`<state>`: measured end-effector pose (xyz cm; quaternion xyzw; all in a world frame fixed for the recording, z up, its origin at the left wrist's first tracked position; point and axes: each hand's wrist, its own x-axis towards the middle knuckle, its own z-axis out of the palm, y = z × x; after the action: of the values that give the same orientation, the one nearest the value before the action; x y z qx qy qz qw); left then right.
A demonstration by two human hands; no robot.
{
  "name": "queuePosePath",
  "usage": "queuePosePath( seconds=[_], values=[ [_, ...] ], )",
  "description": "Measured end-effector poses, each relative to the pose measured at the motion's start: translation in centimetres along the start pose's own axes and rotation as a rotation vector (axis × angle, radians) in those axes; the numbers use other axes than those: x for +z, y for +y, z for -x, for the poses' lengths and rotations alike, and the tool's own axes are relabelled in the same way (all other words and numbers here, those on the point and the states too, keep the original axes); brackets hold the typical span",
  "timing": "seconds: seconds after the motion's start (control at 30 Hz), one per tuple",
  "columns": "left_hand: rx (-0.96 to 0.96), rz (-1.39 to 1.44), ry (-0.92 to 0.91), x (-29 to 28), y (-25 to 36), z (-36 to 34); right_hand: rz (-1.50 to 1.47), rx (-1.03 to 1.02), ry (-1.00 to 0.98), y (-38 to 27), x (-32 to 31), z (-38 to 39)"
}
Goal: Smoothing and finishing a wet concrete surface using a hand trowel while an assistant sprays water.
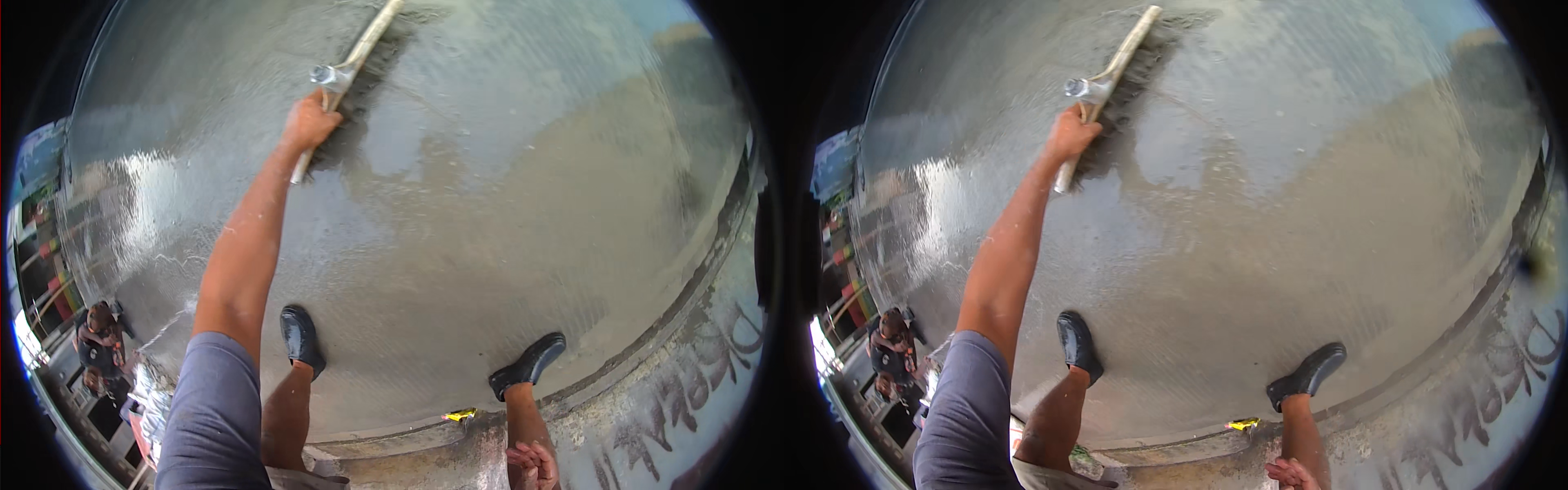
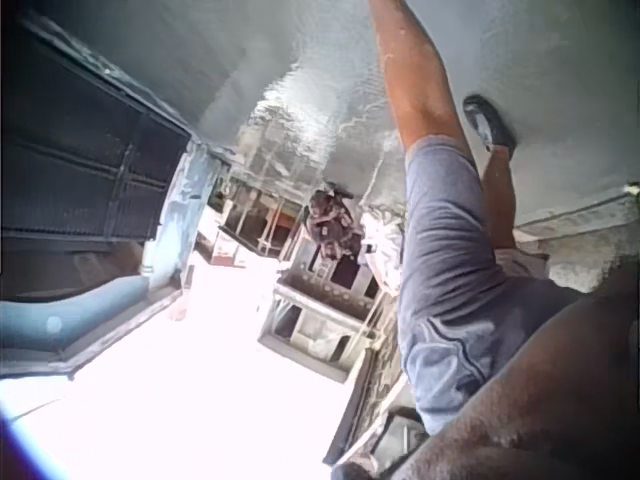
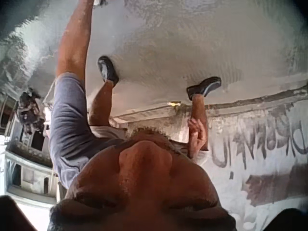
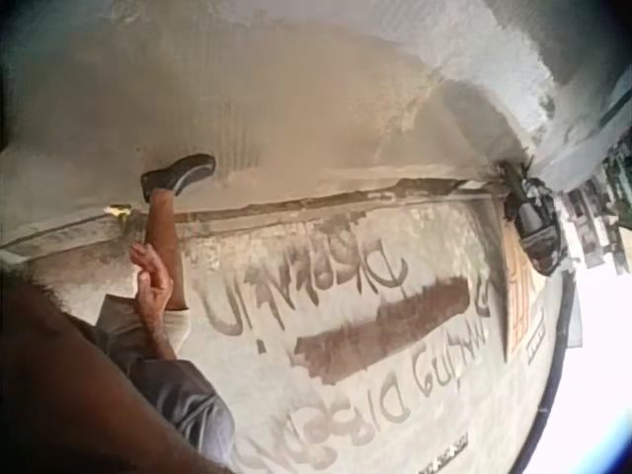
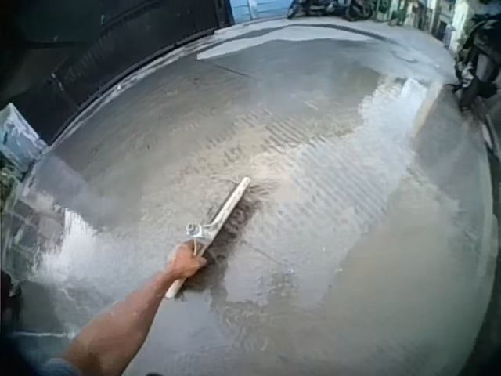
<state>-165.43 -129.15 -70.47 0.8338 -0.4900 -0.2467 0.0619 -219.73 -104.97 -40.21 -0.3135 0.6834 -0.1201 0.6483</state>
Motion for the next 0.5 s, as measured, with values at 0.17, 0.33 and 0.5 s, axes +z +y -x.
queuePosePath(
  seconds=[0.17,0.33,0.5],
  values=[
    [0.136,-0.058,-0.055,11.7,22.3,6.5,-0.303,-0.071,0.084,0.6,-7.5,1.6],
    [0.252,0.102,-0.358,22.9,42.6,18.4,-0.542,-0.081,0.16,0.2,-13.7,2.5],
    [0.68,0.028,-0.441,36.2,57.3,32.5,-0.716,-0.14,0.155,0.1,-18.7,2.5]
  ],
)
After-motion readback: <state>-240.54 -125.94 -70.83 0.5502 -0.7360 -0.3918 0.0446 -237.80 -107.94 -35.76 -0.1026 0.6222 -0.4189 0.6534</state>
